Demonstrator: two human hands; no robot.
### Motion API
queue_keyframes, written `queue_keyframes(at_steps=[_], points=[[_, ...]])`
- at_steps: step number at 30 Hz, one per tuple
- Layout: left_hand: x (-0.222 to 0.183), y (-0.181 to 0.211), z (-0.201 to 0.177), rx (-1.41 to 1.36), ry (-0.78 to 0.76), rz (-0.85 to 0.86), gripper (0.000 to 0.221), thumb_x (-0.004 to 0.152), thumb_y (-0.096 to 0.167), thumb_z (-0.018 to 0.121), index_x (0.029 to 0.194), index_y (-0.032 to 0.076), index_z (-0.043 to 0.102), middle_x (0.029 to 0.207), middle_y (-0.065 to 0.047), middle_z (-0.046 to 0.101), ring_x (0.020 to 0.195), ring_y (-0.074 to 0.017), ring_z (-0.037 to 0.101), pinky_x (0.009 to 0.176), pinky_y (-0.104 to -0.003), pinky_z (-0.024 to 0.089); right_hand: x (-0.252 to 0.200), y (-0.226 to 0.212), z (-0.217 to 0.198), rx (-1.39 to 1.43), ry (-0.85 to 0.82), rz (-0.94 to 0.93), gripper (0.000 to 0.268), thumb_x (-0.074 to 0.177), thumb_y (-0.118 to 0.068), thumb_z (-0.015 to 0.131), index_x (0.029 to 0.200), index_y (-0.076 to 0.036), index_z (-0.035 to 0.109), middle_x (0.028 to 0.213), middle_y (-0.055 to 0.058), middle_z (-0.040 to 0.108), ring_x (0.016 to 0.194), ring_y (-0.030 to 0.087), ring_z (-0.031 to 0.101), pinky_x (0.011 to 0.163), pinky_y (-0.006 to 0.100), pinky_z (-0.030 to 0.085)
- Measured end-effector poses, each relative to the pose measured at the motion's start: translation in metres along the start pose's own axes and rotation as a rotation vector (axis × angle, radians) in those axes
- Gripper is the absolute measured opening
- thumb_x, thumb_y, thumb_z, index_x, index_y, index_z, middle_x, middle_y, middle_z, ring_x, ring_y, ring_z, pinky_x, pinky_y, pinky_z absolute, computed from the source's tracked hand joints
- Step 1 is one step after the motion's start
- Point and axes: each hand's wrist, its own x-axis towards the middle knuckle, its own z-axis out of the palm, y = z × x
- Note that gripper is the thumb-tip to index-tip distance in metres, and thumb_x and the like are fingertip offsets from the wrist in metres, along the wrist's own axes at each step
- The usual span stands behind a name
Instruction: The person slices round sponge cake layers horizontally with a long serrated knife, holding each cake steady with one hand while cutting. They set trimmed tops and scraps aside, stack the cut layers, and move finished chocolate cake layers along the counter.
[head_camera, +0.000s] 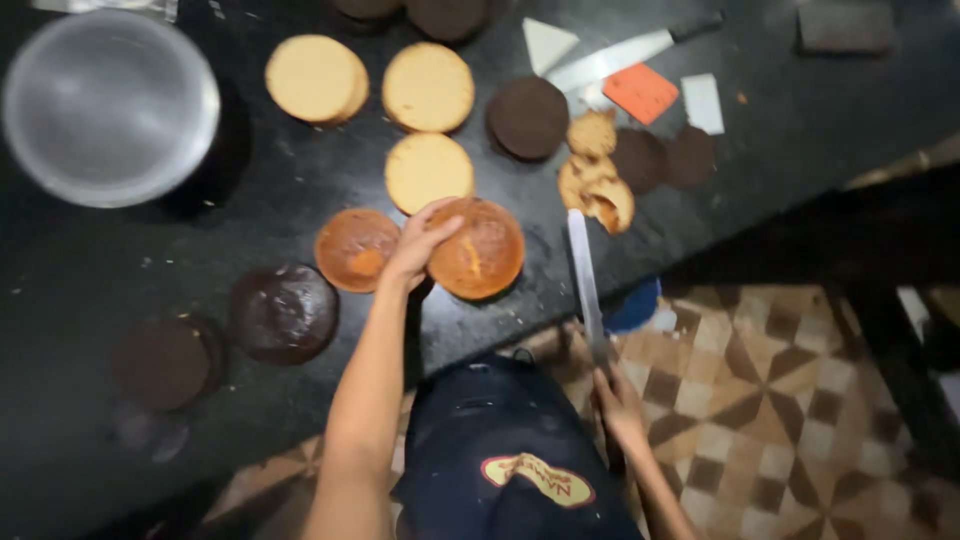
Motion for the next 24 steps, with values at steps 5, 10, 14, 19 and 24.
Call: queue_keyframes(at_steps=[5,10,14,19,24], points=[[-0.006,-0.039,0.059,1.064,0.114,0.390,0.046,0.088,0.028,0.077,0.126,0.003,0.068,0.127,-0.020,0.070,0.121,-0.0381,0.065,0.107,-0.044,0.049,0.003,-0.060,-0.010,0.100,-0.099,-0.103,0.055,0.102,-0.020,0.057,0.155,-0.019,0.044,0.066,-0.002,0.053,0.052,0.007,0.045,0.046,0.026,0.038],[-0.031,-0.069,0.090,1.178,0.290,0.505,0.059,0.098,0.033,0.068,0.145,0.000,0.053,0.152,-0.025,0.052,0.144,-0.0429,0.046,0.123,-0.048,0.037,0.035,-0.066,0.007,0.250,-0.266,-0.163,0.063,0.102,-0.011,0.054,0.161,-0.022,0.035,0.065,-0.002,0.052,0.046,0.007,0.045,0.042,0.025,0.040],[-0.036,-0.082,0.108,1.397,0.337,0.429,0.082,0.095,0.046,0.068,0.155,0.000,0.036,0.163,-0.024,0.032,0.152,-0.0436,0.025,0.122,-0.057,0.018,0.052,-0.076,0.015,0.379,-0.461,-0.135,0.064,0.105,-0.009,0.047,0.164,-0.026,0.029,0.060,-0.003,0.048,0.043,0.006,0.042,0.040,0.024,0.041],[-0.040,-0.090,0.111,1.418,0.382,0.428,0.083,0.096,0.049,0.065,0.158,0.003,0.036,0.165,-0.019,0.033,0.155,-0.0387,0.026,0.127,-0.055,0.018,0.040,-0.081,0.013,0.333,-0.492,-0.068,0.064,0.105,-0.008,0.046,0.163,-0.027,0.029,0.059,-0.002,0.047,0.042,0.006,0.041,0.038,0.024,0.040],[-0.036,-0.092,0.111,1.374,0.426,0.482,0.076,0.097,0.043,0.065,0.156,0.001,0.040,0.164,-0.018,0.035,0.155,-0.0381,0.028,0.128,-0.053,0.018,-0.002,-0.059,0.005,0.284,-0.468,-0.058,0.067,0.100,-0.005,0.045,0.162,-0.025,0.030,0.064,-0.004,0.050,0.037,0.008,0.040,0.034,0.025,0.037]])
